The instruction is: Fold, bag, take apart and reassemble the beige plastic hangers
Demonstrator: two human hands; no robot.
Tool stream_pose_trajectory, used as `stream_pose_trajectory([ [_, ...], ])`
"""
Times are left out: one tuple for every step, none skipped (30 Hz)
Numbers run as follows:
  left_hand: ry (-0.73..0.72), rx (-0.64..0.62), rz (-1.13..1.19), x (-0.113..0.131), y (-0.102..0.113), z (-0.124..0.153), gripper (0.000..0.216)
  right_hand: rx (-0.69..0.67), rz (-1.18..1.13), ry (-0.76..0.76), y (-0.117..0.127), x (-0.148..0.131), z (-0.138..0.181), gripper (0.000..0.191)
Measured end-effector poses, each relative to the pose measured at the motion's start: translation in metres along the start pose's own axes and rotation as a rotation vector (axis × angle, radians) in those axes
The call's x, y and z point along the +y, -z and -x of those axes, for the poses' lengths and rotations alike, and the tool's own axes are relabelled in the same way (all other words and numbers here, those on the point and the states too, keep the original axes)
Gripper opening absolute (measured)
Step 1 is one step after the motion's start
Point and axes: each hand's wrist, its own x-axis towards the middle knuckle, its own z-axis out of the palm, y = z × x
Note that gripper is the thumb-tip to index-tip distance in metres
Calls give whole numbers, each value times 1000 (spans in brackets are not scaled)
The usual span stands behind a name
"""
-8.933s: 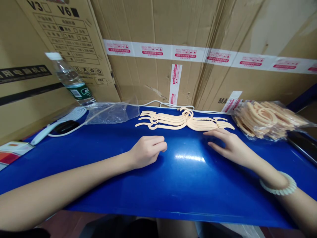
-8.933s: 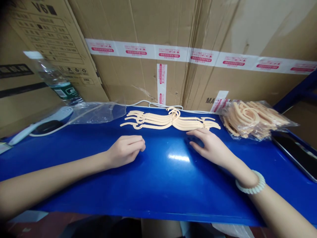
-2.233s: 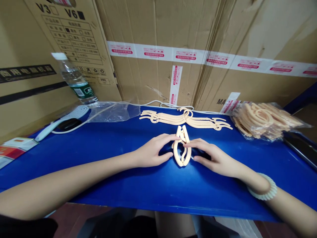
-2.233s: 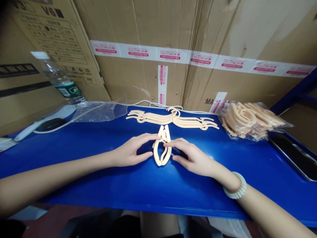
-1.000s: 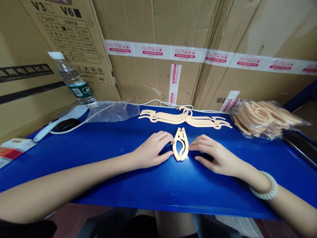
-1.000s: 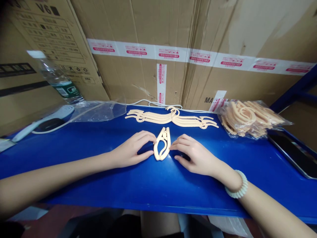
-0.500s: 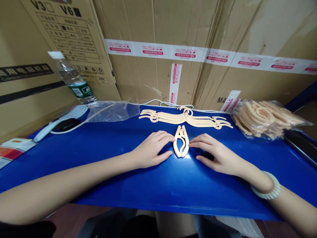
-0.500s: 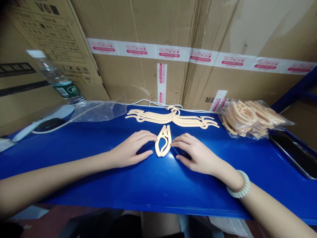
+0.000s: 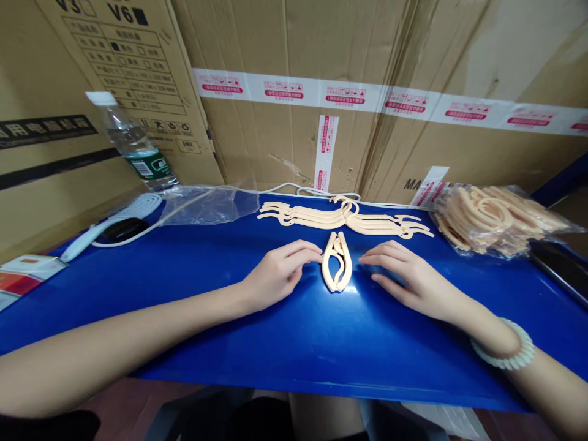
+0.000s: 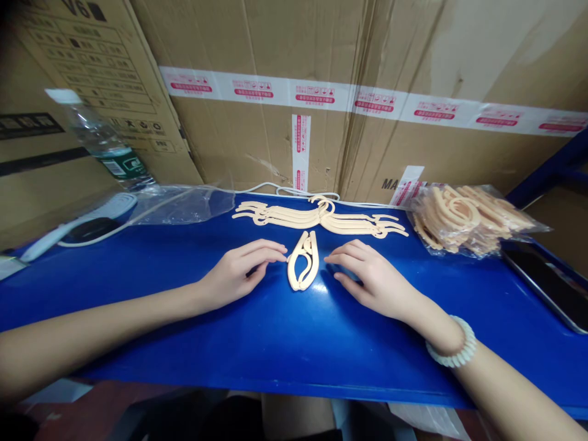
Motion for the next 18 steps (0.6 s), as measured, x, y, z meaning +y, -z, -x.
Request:
stream_pose_trajectory([
  [7,2,6,0,0,0,44,-1,1,-2,0,0,0,29],
  [10,4,14,1,0,0,42,-3,1,-3,1,0,0,28],
  [11,8,22,1,0,0,40,-4,0,-3,1,0,0,28],
  [9,9,29,1,1,-1,39,-5,-1,-5,1,-1,0,28],
  [6,9,32,1,1,-1,39,-5,-3,-7,1,-1,0,28],
  [2,7,32,1,1,-1,38,-5,-5,-10,1,-1,1,28],
  [-3,7,29,1,1,-2,38,-4,-6,-11,1,-1,1,28],
  [-8,8,25,1,2,-2,38,-4,-8,-13,1,-1,1,28],
  [-13,10,22,1,2,-2,37,-5,-9,-14,1,0,1,27],
  [-15,11,20,1,2,-2,36,-5,-9,-15,1,0,1,27],
  [-16,8,20,1,2,-2,36,-7,-8,-14,1,0,1,27],
  [-14,3,21,0,2,-3,35,-10,-7,-13,1,0,1,27],
  [-12,0,22,0,3,-3,34,-14,-5,-12,1,0,1,27],
  [-10,-1,22,0,3,-3,34,-18,-2,-10,1,0,0,27],
  [-10,1,23,0,3,-3,33,-21,2,-10,1,0,0,27],
  [-11,6,23,0,3,-3,33,-21,4,-10,1,0,0,27],
  [-14,12,21,0,2,-3,32,-21,7,-11,1,0,0,27],
  [-17,19,19,0,2,-3,31,-20,8,-13,2,0,0,27],
])
